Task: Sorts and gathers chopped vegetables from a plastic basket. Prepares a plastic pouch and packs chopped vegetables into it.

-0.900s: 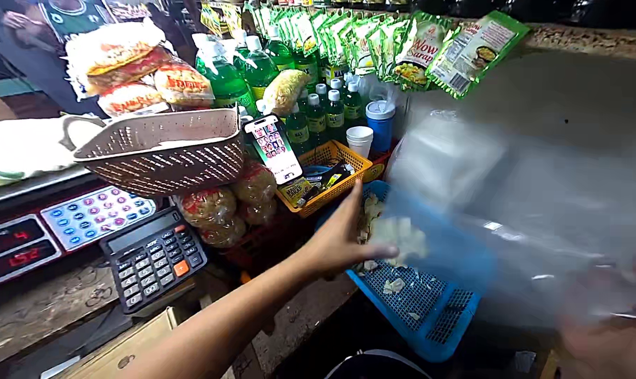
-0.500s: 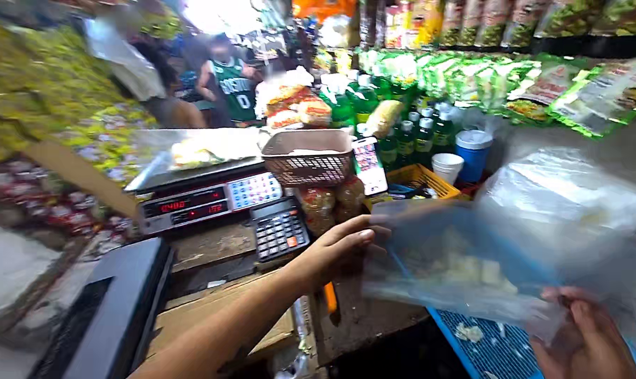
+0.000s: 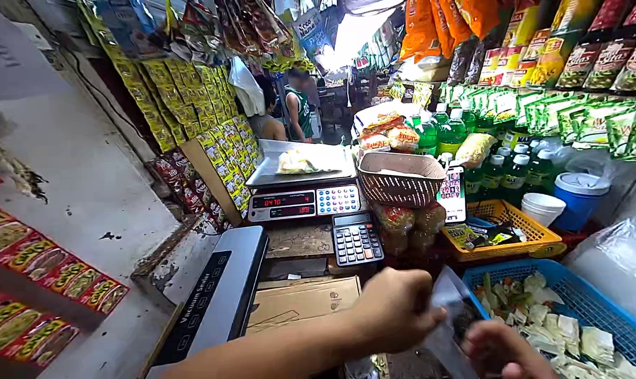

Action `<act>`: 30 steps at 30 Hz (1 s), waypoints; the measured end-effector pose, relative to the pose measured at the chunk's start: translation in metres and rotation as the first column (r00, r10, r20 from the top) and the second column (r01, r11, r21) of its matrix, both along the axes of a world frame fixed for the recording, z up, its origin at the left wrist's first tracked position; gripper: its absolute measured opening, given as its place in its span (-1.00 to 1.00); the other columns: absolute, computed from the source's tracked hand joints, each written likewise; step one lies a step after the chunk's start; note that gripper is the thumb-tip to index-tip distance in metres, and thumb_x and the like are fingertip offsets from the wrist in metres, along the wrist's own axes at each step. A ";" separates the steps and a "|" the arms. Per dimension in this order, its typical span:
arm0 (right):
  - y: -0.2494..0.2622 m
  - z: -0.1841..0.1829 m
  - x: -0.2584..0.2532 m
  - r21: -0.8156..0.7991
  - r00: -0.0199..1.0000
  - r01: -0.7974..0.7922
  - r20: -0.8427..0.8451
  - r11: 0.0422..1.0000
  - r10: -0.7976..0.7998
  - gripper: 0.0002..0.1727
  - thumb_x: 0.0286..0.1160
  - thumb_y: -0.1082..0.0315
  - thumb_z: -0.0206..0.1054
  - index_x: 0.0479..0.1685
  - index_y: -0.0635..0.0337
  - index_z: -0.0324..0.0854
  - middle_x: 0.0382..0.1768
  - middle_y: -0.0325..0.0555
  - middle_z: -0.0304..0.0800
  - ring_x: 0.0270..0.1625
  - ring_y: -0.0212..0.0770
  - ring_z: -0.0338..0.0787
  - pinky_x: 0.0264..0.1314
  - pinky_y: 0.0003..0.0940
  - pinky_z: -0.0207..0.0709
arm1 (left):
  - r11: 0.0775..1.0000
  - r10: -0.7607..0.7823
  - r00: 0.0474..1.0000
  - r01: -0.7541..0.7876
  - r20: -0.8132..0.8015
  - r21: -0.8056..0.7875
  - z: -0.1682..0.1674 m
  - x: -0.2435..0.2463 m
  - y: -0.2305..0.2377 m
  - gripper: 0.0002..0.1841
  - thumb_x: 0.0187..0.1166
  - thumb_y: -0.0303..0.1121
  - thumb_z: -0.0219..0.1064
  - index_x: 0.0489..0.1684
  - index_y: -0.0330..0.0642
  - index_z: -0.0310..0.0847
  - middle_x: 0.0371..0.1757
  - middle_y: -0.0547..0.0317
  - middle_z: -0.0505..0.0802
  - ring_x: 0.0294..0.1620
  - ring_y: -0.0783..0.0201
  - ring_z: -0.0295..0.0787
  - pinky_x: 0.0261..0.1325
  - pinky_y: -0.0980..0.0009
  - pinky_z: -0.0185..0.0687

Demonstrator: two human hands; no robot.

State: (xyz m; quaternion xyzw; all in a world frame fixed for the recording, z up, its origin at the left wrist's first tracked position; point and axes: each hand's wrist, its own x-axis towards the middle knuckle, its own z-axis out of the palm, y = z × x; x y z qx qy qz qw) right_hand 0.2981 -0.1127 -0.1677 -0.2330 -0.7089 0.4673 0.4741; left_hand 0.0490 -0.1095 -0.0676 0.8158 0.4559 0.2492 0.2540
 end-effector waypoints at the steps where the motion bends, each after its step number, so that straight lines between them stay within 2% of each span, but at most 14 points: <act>1: -0.002 0.003 -0.017 -0.029 0.999 -0.028 0.023 0.999 0.029 -0.34 0.61 -0.31 0.18 0.23 0.13 0.55 -0.04 -0.34 0.78 -0.04 -0.50 0.77 0.02 -0.41 0.72 | 0.999 -0.049 0.999 0.049 0.015 -0.017 -0.007 0.009 0.000 -0.71 0.61 -0.20 0.38 -0.24 -0.33 0.65 -0.50 0.02 0.71 -0.46 0.15 0.69 -0.33 0.12 0.63; 3: -0.006 0.006 -0.036 -0.086 0.999 0.048 0.021 0.995 -0.046 -0.19 0.42 -0.22 0.43 0.29 0.39 0.41 -0.04 -0.35 0.78 -0.02 -0.57 0.78 0.08 -0.45 0.74 | 0.990 -0.128 0.988 0.133 0.089 -0.054 -0.017 0.018 0.002 -0.68 0.64 -0.19 0.35 -0.26 -0.35 0.64 -0.51 0.03 0.70 -0.47 0.18 0.67 -0.35 0.17 0.59; 5: -0.006 0.006 -0.041 -0.163 0.998 0.051 -0.034 0.985 -0.057 -0.47 0.34 0.19 0.60 0.17 0.28 0.52 -0.12 -0.46 0.87 -0.07 -0.57 0.85 0.13 -0.44 0.77 | 0.978 -0.168 0.973 0.184 0.156 -0.098 -0.021 0.017 0.006 -0.65 0.68 -0.17 0.32 -0.33 -0.35 0.60 -0.53 0.08 0.66 -0.49 0.24 0.62 -0.36 0.25 0.53; 8: -0.003 0.000 -0.032 -0.111 0.997 0.059 0.059 0.992 -0.053 -0.70 0.46 0.33 0.50 0.03 0.31 0.61 -0.17 -0.29 0.85 -0.13 -0.45 0.84 0.03 -0.36 0.77 | 0.981 -0.151 0.981 0.165 0.123 -0.107 -0.022 0.006 0.007 -0.63 0.72 -0.16 0.28 -0.36 -0.34 0.58 -0.57 0.08 0.65 -0.54 0.23 0.63 -0.40 0.24 0.57; 12: 0.005 0.004 -0.011 0.118 0.921 0.277 0.250 0.953 -0.299 -0.77 0.62 0.46 0.27 0.06 0.43 0.73 -0.15 0.02 0.90 -0.17 -0.31 0.89 0.01 -0.37 0.78 | 0.997 -0.074 0.975 0.068 -0.211 -0.035 -0.011 -0.003 0.002 -0.70 0.66 -0.18 0.29 -0.25 -0.31 0.61 -0.44 -0.06 0.71 -0.36 -0.01 0.72 -0.29 -0.02 0.57; 14: 0.008 0.010 -0.006 0.231 0.859 0.285 0.370 0.930 -0.355 -0.74 0.61 0.49 0.22 0.08 0.36 0.78 -0.14 0.03 0.91 -0.18 -0.26 0.89 0.02 -0.34 0.77 | 0.967 0.010 0.948 0.072 -0.319 0.245 -0.016 0.003 -0.004 -0.79 0.54 -0.30 0.38 -0.04 -0.23 0.63 -0.16 -0.05 0.75 -0.35 -0.01 0.79 -0.39 0.05 0.70; 16: 0.011 0.016 -0.005 0.320 0.814 0.215 0.463 0.923 -0.350 -0.73 0.53 0.55 0.22 0.04 0.33 0.81 -0.15 0.07 0.91 -0.17 -0.11 0.90 0.03 -0.19 0.78 | 0.782 0.009 0.942 0.201 -0.334 0.590 -0.027 0.012 -0.002 -0.78 0.51 -0.43 0.36 0.06 -0.02 0.71 0.09 0.02 0.78 -0.52 0.17 0.74 -0.57 0.29 0.68; 17: 0.013 0.019 -0.006 0.363 0.796 0.193 0.486 0.912 -0.362 -0.72 0.48 0.57 0.23 0.01 0.32 0.83 -0.17 0.09 0.91 -0.17 -0.04 0.90 0.02 -0.13 0.77 | 0.705 -0.026 0.928 0.282 -0.373 0.651 -0.027 0.016 -0.002 -0.71 0.52 -0.50 0.32 0.11 0.08 0.77 0.21 0.01 0.78 -0.56 0.21 0.70 -0.59 0.34 0.61; 19: 0.017 0.021 -0.005 0.463 0.768 0.214 0.465 0.860 -0.441 -0.77 0.45 0.52 0.30 -0.05 0.30 0.84 -0.23 0.10 0.90 -0.21 0.03 0.89 -0.06 -0.06 0.75 | 0.676 -0.013 0.840 0.408 -0.543 0.614 -0.017 0.027 -0.010 -0.68 0.52 -0.57 0.24 -0.01 0.09 0.80 0.39 0.05 0.75 -0.57 0.24 0.67 -0.58 0.36 0.55; 21: 0.022 0.025 0.000 0.570 0.734 0.267 0.402 0.777 -0.547 -0.76 0.57 0.36 0.30 -0.01 0.26 0.84 -0.21 0.03 0.92 -0.18 -0.07 0.91 -0.06 -0.14 0.78 | 0.767 0.057 0.738 0.399 -0.673 0.502 -0.005 0.039 -0.023 -0.74 0.52 -0.59 0.19 -0.20 -0.03 0.80 0.49 0.10 0.71 -0.58 0.25 0.70 -0.59 0.35 0.56; 23: 0.025 0.032 0.004 0.631 0.756 0.270 0.328 0.727 -0.566 -0.76 0.65 0.26 0.29 -0.07 0.19 0.83 -0.23 -0.06 0.92 -0.20 -0.23 0.89 -0.06 -0.36 0.75 | 0.881 0.066 0.641 0.322 -0.764 0.346 0.014 0.051 -0.033 -0.72 0.54 -0.65 0.13 -0.12 -0.22 0.80 0.53 -0.02 0.67 -0.59 0.17 0.70 -0.59 0.28 0.57; 25: 0.022 0.040 0.009 0.603 0.846 0.210 0.282 0.769 -0.452 -0.74 0.68 0.22 0.30 -0.09 0.20 0.81 -0.26 -0.08 0.91 -0.20 -0.34 0.86 -0.02 -0.50 0.71 | 0.949 -0.044 0.562 0.281 -0.826 0.141 0.036 0.056 -0.034 -0.67 0.58 -0.69 0.06 0.10 -0.35 0.72 0.50 -0.16 0.63 -0.58 0.09 0.70 -0.59 0.20 0.58; 27: 0.023 0.042 0.026 0.487 0.904 0.177 0.262 0.855 -0.337 -0.64 0.69 0.10 0.31 0.03 0.25 0.78 -0.15 -0.03 0.90 -0.11 -0.36 0.87 0.01 -0.46 0.76 | 0.960 -0.151 0.540 0.281 -0.828 0.008 0.056 0.051 -0.030 -0.70 0.58 -0.66 0.11 0.15 -0.35 0.68 0.37 -0.17 0.68 -0.54 0.02 0.72 -0.60 0.11 0.61; 30: 0.057 0.011 0.089 0.331 0.806 0.326 0.392 0.886 -0.443 -0.56 0.59 0.03 0.32 0.14 0.22 0.76 0.03 0.01 0.87 -0.07 -0.19 0.89 -0.06 -0.21 0.80 | 0.940 -0.078 0.615 0.307 -0.784 0.147 0.059 0.022 -0.026 -0.74 0.44 -0.57 0.31 0.03 -0.16 0.77 0.23 0.04 0.80 -0.56 0.07 0.73 -0.68 0.10 0.58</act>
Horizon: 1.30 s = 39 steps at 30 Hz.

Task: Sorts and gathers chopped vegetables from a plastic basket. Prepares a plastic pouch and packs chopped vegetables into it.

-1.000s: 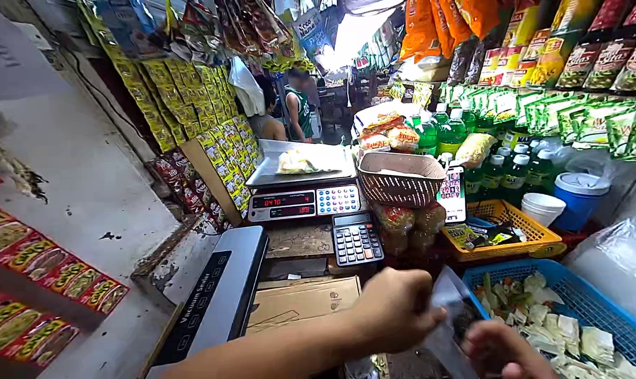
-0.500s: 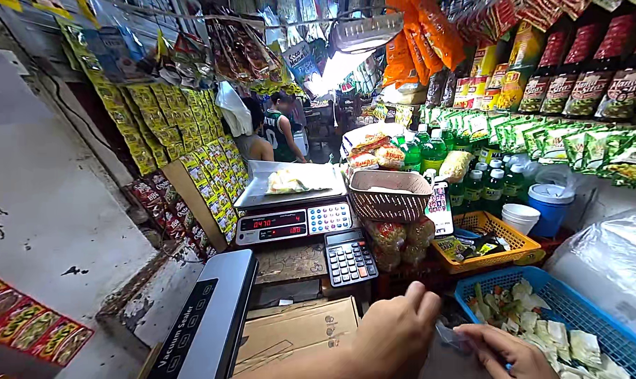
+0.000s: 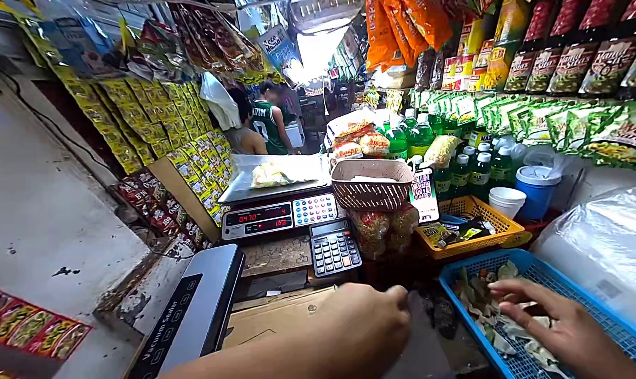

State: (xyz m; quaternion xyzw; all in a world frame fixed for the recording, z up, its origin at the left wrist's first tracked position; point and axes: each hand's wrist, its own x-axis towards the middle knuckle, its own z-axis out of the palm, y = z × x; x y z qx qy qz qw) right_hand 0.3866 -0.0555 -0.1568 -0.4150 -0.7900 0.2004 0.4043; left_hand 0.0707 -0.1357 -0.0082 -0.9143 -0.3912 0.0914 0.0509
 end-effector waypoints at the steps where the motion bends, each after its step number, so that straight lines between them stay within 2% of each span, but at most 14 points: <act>1: 0.017 -0.023 0.028 -0.044 0.990 0.104 0.097 0.994 -0.099 -0.57 0.57 0.08 0.31 0.15 0.24 0.76 0.03 0.08 0.87 -0.06 -0.06 0.89 -0.03 -0.06 0.79 | 0.999 0.005 0.999 -0.006 0.037 0.033 -0.001 -0.010 0.001 -0.70 0.41 -0.57 0.35 0.08 -0.11 0.78 0.25 0.11 0.80 -0.54 0.09 0.74 -0.67 0.10 0.58; 3: 0.046 -0.078 0.083 -0.174 0.910 0.273 0.366 0.946 -0.195 -0.52 0.59 0.19 0.37 0.36 0.33 0.65 0.22 0.39 0.73 0.19 0.39 0.76 0.27 0.37 0.57 | 0.996 0.016 0.995 -0.025 0.100 0.091 -0.004 -0.027 0.003 -0.62 0.40 -0.57 0.36 0.19 -0.06 0.75 0.33 0.19 0.79 -0.54 0.14 0.76 -0.67 0.14 0.60; 5: 0.057 -0.130 0.115 -0.261 0.786 0.435 0.578 0.862 -0.221 -0.22 0.58 0.07 0.42 0.74 0.23 0.31 0.60 0.51 0.36 0.58 0.69 0.32 0.50 0.61 0.20 | 0.991 0.049 0.993 -0.062 0.112 0.120 -0.005 -0.032 0.003 -0.53 0.41 -0.60 0.29 0.33 -0.07 0.71 0.40 0.18 0.76 -0.51 0.14 0.78 -0.64 0.17 0.62; 9: 0.059 -0.173 0.108 -0.124 0.750 0.389 0.619 0.913 -0.235 -0.17 0.52 -0.03 0.43 0.80 0.01 0.30 0.76 0.39 0.16 0.71 0.74 0.04 0.44 0.75 0.12 | 0.993 0.115 0.988 -0.114 0.100 -0.019 -0.005 -0.019 0.009 -0.48 0.48 -0.65 0.17 0.46 -0.14 0.63 0.49 0.08 0.73 -0.27 -0.01 0.89 -0.43 0.06 0.71; 11: 0.069 -0.169 0.109 -0.138 0.761 0.295 0.632 0.946 -0.145 -0.30 0.44 -0.10 0.48 0.66 -0.31 0.49 0.79 0.24 0.16 0.74 0.61 0.10 0.45 0.68 0.15 | 0.992 0.120 0.987 -0.116 0.107 -0.040 -0.012 -0.014 0.016 -0.47 0.46 -0.65 0.19 0.47 -0.15 0.63 0.49 0.08 0.73 -0.22 -0.01 0.90 -0.39 0.03 0.72; 13: 0.085 -0.160 0.120 -0.181 0.767 0.318 0.626 0.931 -0.141 -0.26 0.49 -0.09 0.45 0.71 -0.20 0.44 0.70 0.32 0.30 0.69 0.65 0.16 0.43 0.70 0.16 | 0.987 0.157 0.984 -0.154 0.083 -0.040 -0.020 -0.013 0.023 -0.45 0.43 -0.62 0.28 0.48 -0.10 0.61 0.50 0.15 0.71 -0.21 0.04 0.90 -0.38 0.05 0.75; 17: 0.093 -0.123 0.132 -0.329 0.726 0.378 0.686 0.865 -0.057 -0.24 0.49 0.41 0.40 0.77 0.10 0.29 0.51 0.45 0.47 0.55 0.61 0.38 0.49 0.46 0.35 | 0.968 0.249 0.954 -0.237 0.168 -0.087 -0.031 -0.004 0.026 -0.39 0.40 -0.64 0.27 0.54 -0.06 0.58 0.50 0.03 0.71 -0.08 -0.19 0.88 -0.26 -0.24 0.69; 19: 0.096 -0.106 0.137 -0.406 0.830 0.301 0.557 0.863 -0.027 -0.32 0.45 0.44 0.45 0.65 0.19 0.41 0.41 0.39 0.59 0.47 0.42 0.56 0.57 0.29 0.36 | 0.987 0.160 0.952 -0.161 0.261 -0.016 -0.055 -0.022 0.037 -0.33 0.22 -0.61 0.33 0.49 0.00 0.61 0.42 0.07 0.74 -0.17 -0.11 0.88 -0.42 -0.20 0.68; 22: 0.101 -0.087 0.151 -0.514 0.975 0.184 0.203 0.838 -0.090 -0.47 0.46 0.45 0.45 0.44 0.33 0.48 0.12 0.18 0.75 0.09 -0.02 0.83 0.21 -0.09 0.71 | 0.990 0.139 0.944 -0.127 0.299 -0.060 -0.065 -0.035 0.043 -0.30 0.23 -0.61 0.31 0.54 -0.03 0.56 0.50 0.04 0.68 0.01 -0.11 0.87 -0.34 -0.20 0.72; 27: 0.097 -0.097 0.163 -0.618 0.980 0.039 -0.128 0.785 -0.149 -0.64 0.43 0.55 0.45 0.20 0.35 0.57 -0.15 -0.04 0.78 -0.21 -0.29 0.85 -0.09 -0.33 0.80 | 0.985 0.164 0.938 -0.143 0.304 -0.093 -0.061 -0.030 0.043 -0.37 0.33 -0.53 0.22 0.55 -0.09 0.56 0.51 -0.05 0.66 -0.08 -0.11 0.88 -0.32 -0.16 0.74; 30: 0.095 -0.103 0.158 -0.443 0.977 0.174 0.190 0.879 -0.098 -0.73 0.48 0.47 0.41 0.11 0.34 0.70 -0.03 0.08 0.83 0.00 -0.12 0.85 0.19 -0.16 0.70 | 0.991 0.133 0.946 -0.117 0.296 -0.070 -0.061 -0.030 0.046 -0.35 0.28 -0.55 0.25 0.53 -0.04 0.57 0.49 0.03 0.68 -0.11 -0.05 0.88 -0.36 -0.13 0.73; 34: 0.086 -0.109 0.149 -0.432 0.712 0.284 0.693 0.856 0.113 -0.69 0.62 0.25 0.35 0.22 0.14 0.79 0.25 0.18 0.77 0.42 0.26 0.66 0.49 0.31 0.44 | 0.993 0.114 0.954 -0.106 0.277 -0.042 -0.061 -0.024 0.047 -0.36 0.29 -0.49 0.25 0.53 -0.01 0.57 0.48 0.09 0.69 -0.28 0.02 0.87 -0.45 -0.08 0.72; 37: 0.087 -0.119 0.152 -0.441 0.710 0.389 0.703 0.809 0.042 -0.55 0.71 0.22 0.27 0.48 0.24 0.60 0.34 0.34 0.69 0.42 0.34 0.67 0.49 0.34 0.43 | 0.989 0.145 0.967 -0.138 0.208 -0.044 -0.046 -0.009 0.041 -0.40 0.32 -0.56 0.34 0.47 -0.07 0.61 0.45 0.09 0.73 -0.16 -0.06 0.90 -0.37 -0.10 0.75; 39: 0.093 -0.129 0.156 -0.438 0.738 0.398 0.675 0.806 0.002 -0.58 0.63 0.24 0.36 0.36 0.30 0.68 0.30 0.45 0.67 0.40 0.44 0.64 0.46 0.39 0.43 | 0.973 0.214 0.967 -0.199 0.141 -0.116 -0.036 -0.004 0.039 -0.43 0.42 -0.61 0.34 0.51 -0.11 0.58 0.51 0.08 0.70 -0.05 -0.04 0.89 -0.23 -0.07 0.77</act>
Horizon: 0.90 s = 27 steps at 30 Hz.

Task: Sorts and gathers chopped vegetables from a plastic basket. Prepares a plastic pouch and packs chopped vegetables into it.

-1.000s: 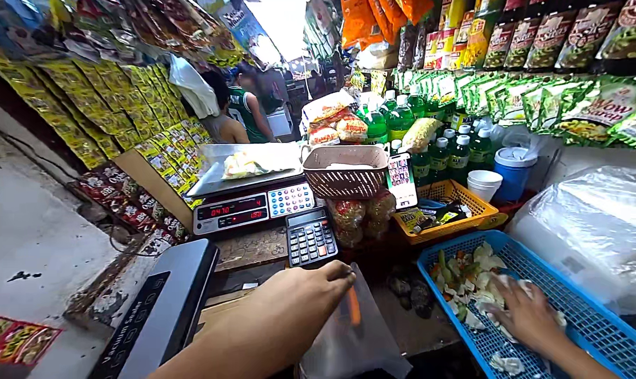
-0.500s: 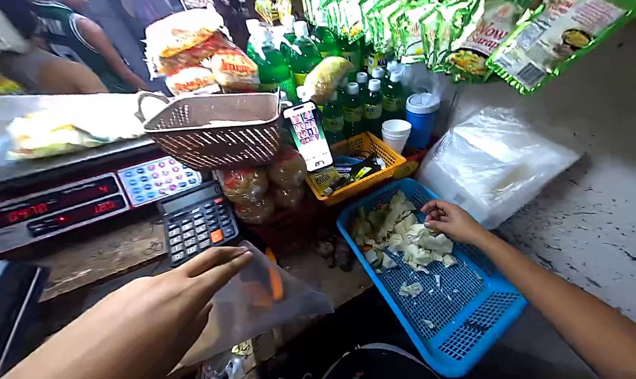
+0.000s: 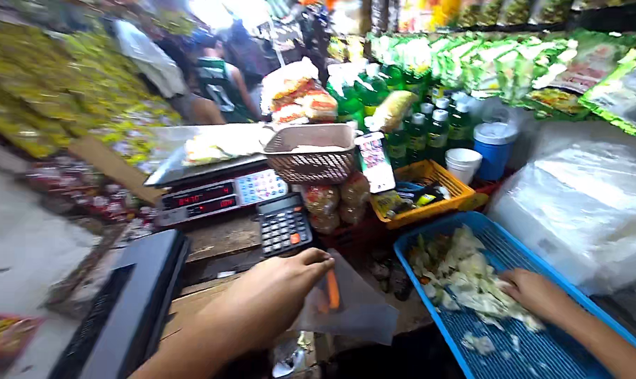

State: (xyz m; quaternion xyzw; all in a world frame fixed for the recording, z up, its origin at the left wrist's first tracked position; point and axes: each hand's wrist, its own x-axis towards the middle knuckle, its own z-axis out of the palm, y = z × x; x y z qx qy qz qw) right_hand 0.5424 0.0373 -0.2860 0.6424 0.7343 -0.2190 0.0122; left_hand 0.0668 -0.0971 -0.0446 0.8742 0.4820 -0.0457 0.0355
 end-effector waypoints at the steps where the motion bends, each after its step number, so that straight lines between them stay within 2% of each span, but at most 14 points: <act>1: 0.002 -0.005 0.002 0.027 1.000 -0.017 0.005 0.999 0.017 -0.59 0.53 0.25 0.47 0.26 0.30 0.73 0.28 0.50 0.64 0.39 0.51 0.60 0.39 0.46 0.45 | 1.000 0.017 1.000 -0.017 -0.011 -0.019 0.002 0.000 0.001 -0.43 0.44 -0.62 0.31 0.52 -0.11 0.57 0.52 0.09 0.69 -0.01 -0.03 0.89 -0.18 -0.05 0.78; 3: 0.005 -0.008 0.007 0.056 0.994 -0.102 0.031 0.993 0.100 -0.53 0.29 0.24 0.65 0.17 0.26 0.76 0.30 0.52 0.59 0.41 0.62 0.51 0.30 0.54 0.46 | 0.998 0.041 0.999 -0.042 -0.021 -0.049 0.004 -0.001 0.001 -0.44 0.49 -0.61 0.26 0.55 -0.10 0.54 0.54 0.08 0.67 0.02 -0.04 0.88 -0.16 -0.05 0.76; 4: 0.006 -0.006 0.008 0.023 0.989 -0.145 0.039 0.989 0.144 -0.49 0.26 0.25 0.68 0.21 0.25 0.74 0.31 0.51 0.60 0.39 0.61 0.53 0.29 0.54 0.47 | 0.998 0.041 0.999 -0.042 -0.020 -0.049 0.004 -0.002 0.001 -0.44 0.50 -0.61 0.25 0.56 -0.10 0.53 0.54 0.08 0.66 0.03 -0.03 0.87 -0.15 -0.04 0.77; 6: 0.007 0.001 0.009 -0.092 0.981 -0.185 0.037 0.978 0.189 -0.41 0.31 0.33 0.63 0.40 0.22 0.64 0.37 0.51 0.57 0.37 0.56 0.60 0.36 0.50 0.45 | 0.999 0.035 0.999 -0.035 -0.006 -0.041 0.004 -0.004 -0.001 -0.45 0.49 -0.60 0.26 0.55 -0.11 0.54 0.53 0.06 0.66 0.04 -0.03 0.87 -0.15 -0.03 0.77; 8: 0.006 0.000 0.013 -0.125 0.974 -0.197 0.088 0.972 0.209 -0.37 0.30 0.34 0.64 0.46 0.17 0.63 0.40 0.49 0.56 0.41 0.53 0.59 0.37 0.49 0.45 | 0.999 0.031 1.000 -0.031 0.002 -0.027 0.002 -0.007 -0.003 -0.45 0.49 -0.61 0.27 0.54 -0.11 0.55 0.52 0.07 0.68 0.03 -0.01 0.87 -0.15 -0.01 0.78; 10: 0.001 0.002 0.014 -0.075 0.951 -0.226 0.198 0.971 0.237 -0.49 0.27 0.23 0.66 0.25 0.17 0.77 0.32 0.39 0.66 0.47 0.49 0.52 0.34 0.50 0.44 | 0.999 0.041 0.999 -0.041 0.003 -0.032 0.000 -0.010 -0.004 -0.45 0.50 -0.61 0.26 0.54 -0.10 0.55 0.52 0.08 0.68 0.02 0.00 0.88 -0.14 0.00 0.78; 12: -0.003 0.001 0.014 0.005 0.941 -0.263 0.221 0.965 0.256 -0.59 0.25 0.21 0.68 0.08 0.18 0.85 0.26 0.32 0.71 0.48 0.47 0.51 0.30 0.48 0.47 | 0.997 0.052 0.999 -0.053 -0.013 -0.059 0.001 -0.012 -0.003 -0.45 0.52 -0.61 0.25 0.56 -0.10 0.53 0.53 0.08 0.66 0.02 -0.01 0.87 -0.13 0.00 0.78; 15: -0.008 0.008 0.012 0.104 0.963 -0.257 0.114 0.961 0.245 -0.60 0.44 0.28 0.54 0.20 0.32 0.77 0.18 0.40 0.74 0.33 0.47 0.67 0.28 0.47 0.53 | 0.997 0.045 0.999 -0.046 -0.019 -0.064 0.000 -0.014 -0.002 -0.45 0.51 -0.61 0.25 0.56 -0.11 0.53 0.53 0.07 0.67 0.02 0.00 0.87 -0.13 0.01 0.78; 17: -0.012 0.018 0.008 0.138 0.977 -0.215 0.027 0.967 0.213 -0.57 0.55 0.24 0.46 0.25 0.37 0.70 0.13 0.42 0.79 0.22 0.45 0.78 0.26 0.46 0.55 | 0.997 0.042 0.999 -0.042 -0.015 -0.065 0.000 -0.014 -0.001 -0.45 0.52 -0.60 0.25 0.56 -0.11 0.53 0.53 0.08 0.67 0.05 0.01 0.87 -0.09 0.01 0.78; 20: -0.015 0.025 0.007 0.213 0.969 -0.177 -0.135 0.961 0.209 -0.63 0.47 0.34 0.51 0.19 0.37 0.73 0.09 0.39 0.79 0.17 0.44 0.77 0.30 0.44 0.52 | 0.997 0.028 1.000 -0.029 -0.007 -0.068 0.001 -0.013 0.000 -0.46 0.52 -0.60 0.25 0.55 -0.11 0.54 0.52 0.07 0.68 0.04 -0.01 0.87 -0.11 -0.02 0.77; 23: -0.015 0.033 0.002 0.213 0.947 -0.081 -0.289 0.974 0.142 -0.60 0.53 0.35 0.46 0.31 0.28 0.66 -0.07 0.35 0.83 -0.10 0.34 0.84 0.06 0.41 0.59 | 0.997 0.029 0.999 -0.030 -0.019 -0.077 0.004 -0.012 0.000 -0.44 0.51 -0.61 0.26 0.56 -0.11 0.53 0.52 0.05 0.68 0.04 -0.01 0.87 -0.10 -0.02 0.76; 25: -0.016 0.040 0.000 0.182 0.900 -0.048 -0.418 0.982 0.121 -0.62 0.50 0.37 0.46 0.30 0.21 0.66 -0.06 0.24 0.84 -0.18 0.19 0.84 -0.01 0.28 0.65 | 0.996 0.034 0.999 -0.036 -0.023 -0.086 0.004 -0.011 0.000 -0.44 0.51 -0.61 0.27 0.57 -0.12 0.53 0.53 0.05 0.67 0.04 -0.02 0.87 -0.09 -0.02 0.76; 27: -0.016 0.044 0.002 0.183 0.813 -0.024 -0.568 0.983 0.126 -0.63 0.42 0.40 0.47 0.22 0.28 0.68 -0.10 0.18 0.83 -0.23 0.02 0.79 -0.06 0.11 0.64 | 0.995 0.031 0.999 -0.033 -0.022 -0.090 0.004 -0.010 -0.001 -0.44 0.50 -0.62 0.27 0.56 -0.12 0.53 0.53 0.05 0.67 0.05 -0.01 0.87 -0.09 -0.01 0.77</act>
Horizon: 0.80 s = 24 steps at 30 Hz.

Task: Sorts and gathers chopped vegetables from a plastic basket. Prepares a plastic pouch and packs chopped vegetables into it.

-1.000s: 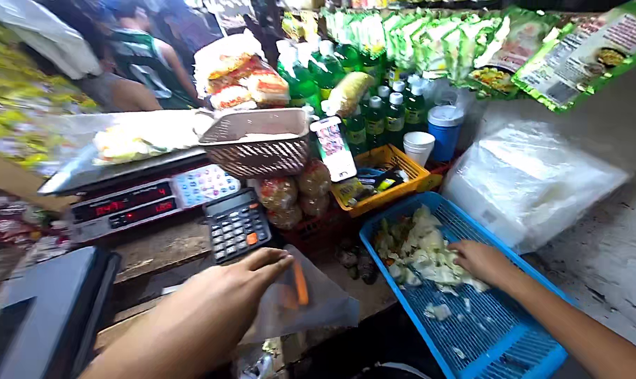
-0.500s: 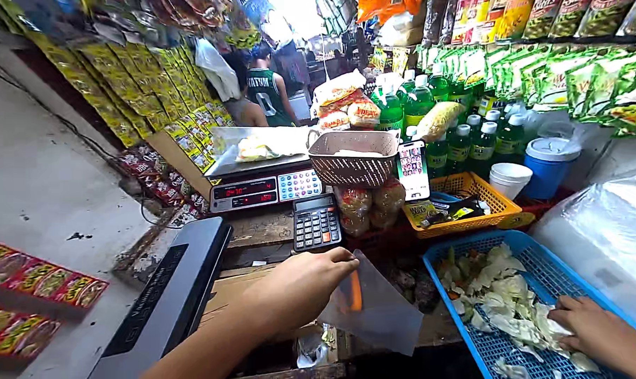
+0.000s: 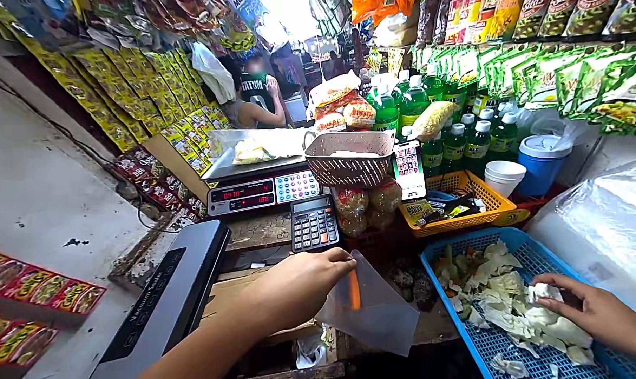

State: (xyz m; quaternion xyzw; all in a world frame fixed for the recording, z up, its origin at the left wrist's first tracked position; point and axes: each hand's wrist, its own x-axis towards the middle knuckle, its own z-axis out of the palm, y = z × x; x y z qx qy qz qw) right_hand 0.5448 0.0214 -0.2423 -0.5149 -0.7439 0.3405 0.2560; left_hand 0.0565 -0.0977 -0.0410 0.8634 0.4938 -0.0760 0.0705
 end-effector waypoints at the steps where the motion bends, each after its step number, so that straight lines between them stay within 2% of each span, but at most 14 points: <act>1: 0.002 0.001 0.003 -0.006 0.997 -0.015 -0.081 1.000 0.015 -0.62 0.41 0.36 0.46 0.20 0.28 0.66 -0.11 0.05 0.83 -0.22 -0.16 0.80 -0.04 -0.09 0.70 | 1.000 0.005 1.000 -0.005 -0.003 -0.011 0.000 0.001 0.000 -0.44 0.51 -0.62 0.26 0.57 -0.11 0.53 0.53 0.05 0.67 0.05 -0.02 0.87 -0.08 -0.01 0.76; 2: 0.004 0.002 0.004 0.006 0.988 -0.020 -0.151 1.000 0.021 -0.61 0.37 0.29 0.42 0.17 0.23 0.63 -0.13 -0.13 0.83 -0.21 -0.36 0.82 -0.04 -0.33 0.76 | 1.000 0.015 1.000 -0.015 -0.009 -0.023 0.000 0.001 0.000 -0.44 0.51 -0.62 0.26 0.58 -0.11 0.52 0.54 0.05 0.66 0.05 -0.02 0.86 -0.07 -0.01 0.76; 3: 0.007 0.003 0.004 0.033 0.981 -0.007 -0.194 0.999 0.014 -0.58 0.35 0.25 0.42 0.17 0.26 0.62 -0.14 -0.14 0.81 -0.21 -0.39 0.79 -0.05 -0.38 0.72 | 0.999 0.026 1.000 -0.026 -0.018 -0.031 0.000 0.001 -0.001 -0.43 0.52 -0.61 0.26 0.59 -0.10 0.51 0.55 0.05 0.65 0.06 -0.02 0.86 -0.06 -0.02 0.76; 6: 0.006 0.023 0.003 0.062 0.985 0.053 -0.167 0.997 -0.042 -0.45 0.32 0.12 0.43 0.20 0.34 0.59 0.04 0.08 0.81 0.00 -0.15 0.83 0.10 -0.13 0.72 | 0.999 0.032 0.999 -0.032 0.005 0.015 -0.004 -0.004 -0.004 -0.39 0.42 -0.62 0.36 0.57 -0.06 0.54 0.54 0.07 0.67 0.01 -0.07 0.88 -0.11 -0.11 0.76; 7: 0.003 0.032 0.004 0.040 0.982 0.075 -0.175 0.996 -0.067 -0.45 0.34 0.16 0.43 0.24 0.37 0.56 0.05 0.14 0.78 -0.04 -0.09 0.82 0.05 -0.07 0.71 | 0.998 0.023 0.999 -0.025 0.035 0.056 -0.009 -0.006 -0.004 -0.37 0.35 -0.62 0.40 0.53 -0.03 0.58 0.52 0.09 0.69 -0.02 -0.07 0.88 -0.16 -0.14 0.76; 10: 0.001 0.048 0.000 -0.106 0.970 0.074 -0.222 0.992 -0.096 -0.48 0.54 0.33 0.29 0.48 0.27 0.37 0.02 0.05 0.75 -0.16 -0.16 0.88 -0.10 -0.21 0.82 | 0.984 -0.052 0.985 0.023 0.162 0.179 -0.027 -0.027 0.001 -0.32 0.19 -0.51 0.42 0.49 0.03 0.60 0.44 0.09 0.72 -0.09 -0.07 0.88 -0.32 -0.20 0.73; 12: 0.008 0.042 0.003 -0.113 0.999 0.041 -0.018 0.993 -0.043 -0.48 0.64 0.38 0.24 0.60 0.19 0.38 0.25 0.10 0.73 0.10 -0.09 0.85 0.14 -0.12 0.75 | 0.984 -0.028 0.979 -0.010 0.204 0.180 -0.027 -0.035 0.003 -0.28 0.19 -0.49 0.41 0.55 0.05 0.56 0.48 0.05 0.69 0.01 -0.10 0.86 -0.28 -0.24 0.72; 14: 0.009 0.025 0.000 -0.035 0.959 -0.004 0.284 0.999 0.014 -0.55 0.62 0.38 0.27 0.49 0.18 0.57 0.51 0.21 0.54 0.48 0.17 0.62 0.50 0.14 0.48 | 0.986 -0.001 0.966 -0.042 0.259 0.161 -0.029 -0.041 0.005 -0.25 0.16 -0.50 0.39 0.58 0.00 0.54 0.48 -0.04 0.68 0.07 -0.10 0.84 -0.20 -0.21 0.74; 15: 0.006 0.014 -0.005 -0.017 0.926 -0.018 0.376 1.000 0.023 -0.59 0.59 0.36 0.31 0.41 0.14 0.66 0.56 0.25 0.49 0.54 0.29 0.53 0.55 0.26 0.39 | 0.986 0.012 0.961 -0.057 0.275 0.156 -0.030 -0.043 0.005 -0.25 0.16 -0.49 0.39 0.58 -0.02 0.54 0.46 -0.04 0.68 0.03 -0.05 0.84 -0.23 -0.15 0.76; 18: 0.011 -0.008 -0.023 -0.003 0.861 -0.047 0.507 0.999 0.042 -0.65 0.70 0.34 0.20 0.36 0.09 0.70 0.41 0.15 0.65 0.45 0.21 0.64 0.49 0.21 0.47 | 0.989 0.069 0.953 -0.105 0.296 0.107 -0.033 -0.040 0.005 -0.26 0.19 -0.50 0.40 0.59 0.00 0.54 0.45 0.00 0.68 -0.08 0.05 0.84 -0.25 -0.05 0.76; 19: 0.019 -0.016 -0.027 0.006 0.853 -0.039 0.522 0.999 0.030 -0.62 0.72 0.37 0.14 0.41 0.10 0.67 0.43 0.14 0.65 0.47 0.20 0.64 0.51 0.19 0.46 | 0.989 0.063 0.954 -0.098 0.293 0.107 -0.036 -0.039 0.006 -0.27 0.19 -0.48 0.41 0.58 0.01 0.56 0.44 0.02 0.69 -0.14 0.09 0.84 -0.29 -0.01 0.76; 21: 0.037 -0.035 -0.031 -0.002 0.839 -0.031 0.543 1.000 0.027 -0.56 0.76 0.37 0.08 0.55 0.08 0.57 0.54 0.11 0.57 0.58 0.19 0.55 0.61 0.16 0.38 | 0.991 0.022 0.958 -0.059 0.287 0.120 -0.044 -0.038 0.011 -0.27 0.16 -0.42 0.39 0.56 0.06 0.57 0.45 0.07 0.69 -0.10 0.14 0.86 -0.27 0.02 0.79; 22: 0.046 -0.041 -0.033 -0.033 0.827 -0.037 0.560 0.999 0.049 -0.55 0.75 0.36 0.11 0.59 0.08 0.53 0.58 0.11 0.54 0.62 0.20 0.50 0.63 0.16 0.34 | 0.993 0.013 0.956 -0.046 0.294 0.106 -0.046 -0.035 0.012 -0.27 0.16 -0.42 0.38 0.56 0.07 0.56 0.47 0.08 0.69 -0.04 0.13 0.85 -0.22 0.01 0.79; 24: 0.055 -0.043 -0.036 -0.104 0.799 -0.046 0.593 0.993 0.099 -0.50 0.64 0.29 0.31 0.56 0.14 0.54 0.55 0.24 0.50 0.63 0.31 0.43 0.59 0.26 0.35 | 0.997 0.012 0.954 -0.035 0.299 0.072 -0.044 -0.028 0.012 -0.25 0.17 -0.46 0.39 0.58 0.08 0.55 0.47 0.09 0.69 -0.01 0.10 0.84 -0.18 -0.02 0.78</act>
